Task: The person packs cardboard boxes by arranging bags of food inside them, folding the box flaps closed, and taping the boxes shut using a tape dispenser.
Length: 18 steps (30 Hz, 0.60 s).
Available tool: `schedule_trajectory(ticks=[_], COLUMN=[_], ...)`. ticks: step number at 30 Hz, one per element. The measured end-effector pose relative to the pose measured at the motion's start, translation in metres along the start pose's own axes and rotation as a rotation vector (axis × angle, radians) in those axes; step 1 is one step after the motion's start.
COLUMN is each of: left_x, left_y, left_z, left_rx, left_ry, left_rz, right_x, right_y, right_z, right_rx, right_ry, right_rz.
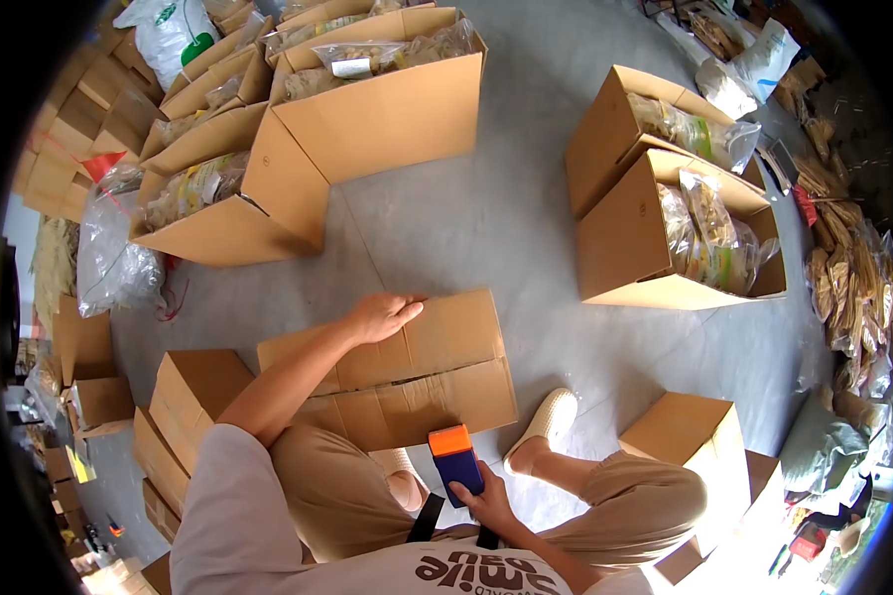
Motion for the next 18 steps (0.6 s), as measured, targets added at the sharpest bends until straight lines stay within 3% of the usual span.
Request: schedule_trajectory(ticks=[6, 13, 15, 16, 18], left_x=[-0.001, 0.042, 0.038, 0.032, 0.021], left_y=[0.004, -0.035, -0.031, -0.026, -0.023], left_z=[0.007, -0.030, -0.022, -0.015, -0.002], left_rx=[-0.196, 0.008, 0.016, 0.110, 0.100], left_ry=[0.008, -0.077, -0.185, -0.169, -0.145], left_rz=[-0.182, -0.014, -0.036, -0.012, -0.036], right_x=[0.020, 0.089, 0.086, 0.077, 0.062], right_y=[0.004, -0.018, -0.022, -0.023, -0.021], right_z=[-0.023, -0.068, -0.067, -0.067, -0.062], right_rx=[-0.176, -0.218, -0.220, -0.219, -0.262], right_ry=[-0.190, -0.137, -0.093, -0.037, -0.110], right_rz=[0.023, 0.093, 0.113, 0.129, 0.052])
Point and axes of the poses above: each hand's wrist, its own z-axis away from the middle knuckle, its own y-axis out of the palm, x = y × z, the point moved 4 cm from there along -z, towards the middle knuckle, and after that the axes turned 3 degrees about x, right-handed, at the moved point
